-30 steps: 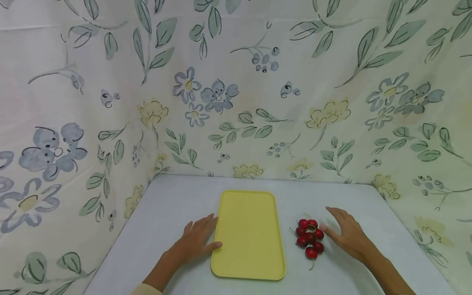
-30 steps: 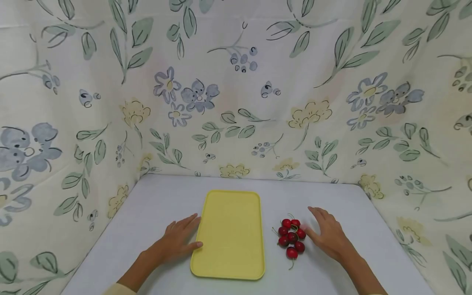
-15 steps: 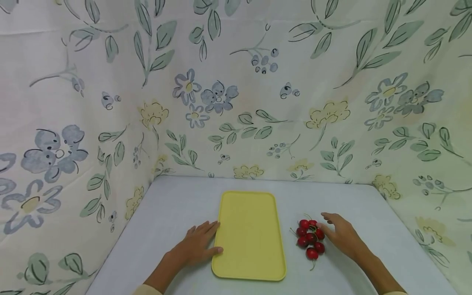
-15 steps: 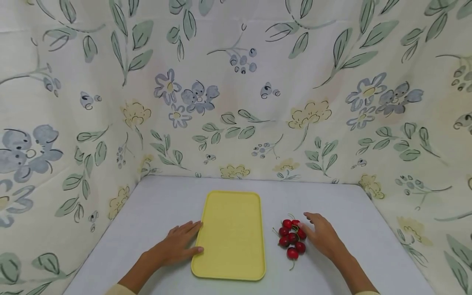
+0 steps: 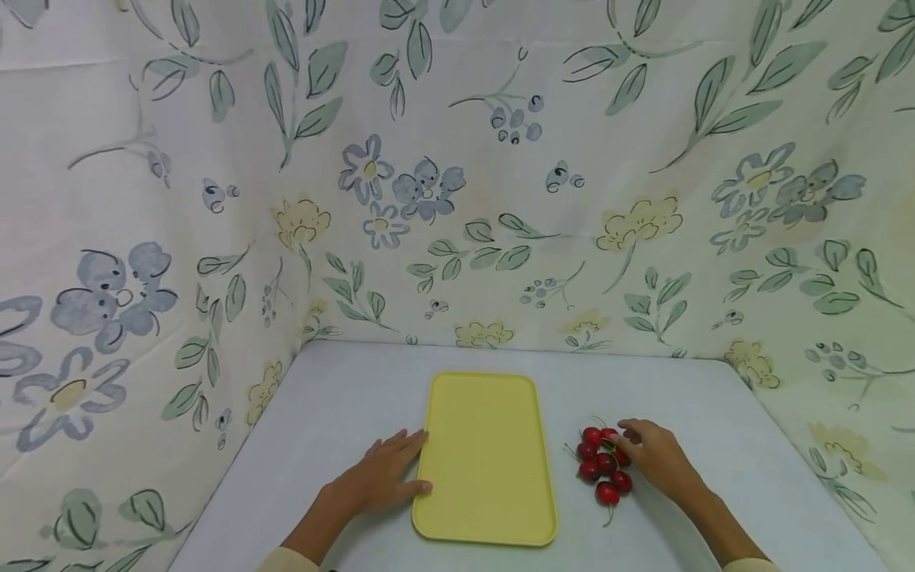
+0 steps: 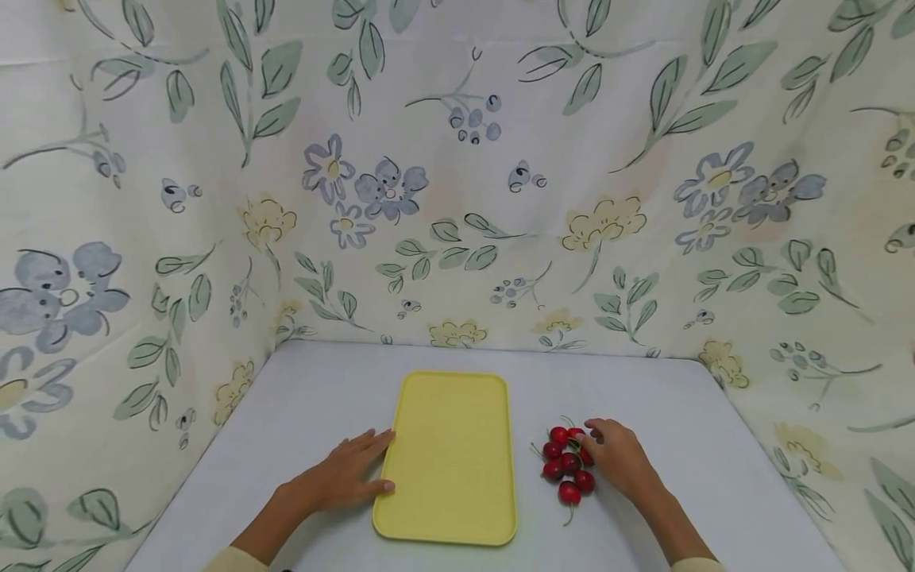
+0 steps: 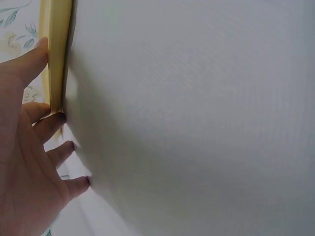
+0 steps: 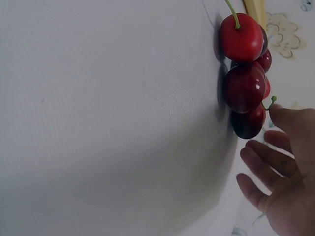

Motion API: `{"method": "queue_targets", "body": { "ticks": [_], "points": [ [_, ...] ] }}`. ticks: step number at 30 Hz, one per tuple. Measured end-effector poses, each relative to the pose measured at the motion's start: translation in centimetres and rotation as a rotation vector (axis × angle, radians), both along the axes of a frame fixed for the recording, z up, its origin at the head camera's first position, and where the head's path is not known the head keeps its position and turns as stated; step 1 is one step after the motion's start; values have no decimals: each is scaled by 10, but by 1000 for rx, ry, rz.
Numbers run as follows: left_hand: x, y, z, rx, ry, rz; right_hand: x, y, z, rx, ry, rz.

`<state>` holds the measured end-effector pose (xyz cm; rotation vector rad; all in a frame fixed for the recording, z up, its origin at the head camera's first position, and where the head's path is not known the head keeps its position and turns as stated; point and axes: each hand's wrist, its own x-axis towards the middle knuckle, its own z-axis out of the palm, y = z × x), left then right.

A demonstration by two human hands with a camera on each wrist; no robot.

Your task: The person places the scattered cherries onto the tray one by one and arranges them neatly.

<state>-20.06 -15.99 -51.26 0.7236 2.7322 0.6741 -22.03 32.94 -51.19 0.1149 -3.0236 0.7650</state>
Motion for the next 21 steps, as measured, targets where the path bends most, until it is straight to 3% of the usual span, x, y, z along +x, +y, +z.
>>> {"method": "queue_targets", "body": {
  "ticks": [12,21],
  "points": [
    [-1,0,0,29,-53,14,-3,-4,-4,15,42,14],
    [-4,1,-4,25,-73,40,-6,-8,-5,-20,-26,-19]
  ]
}}
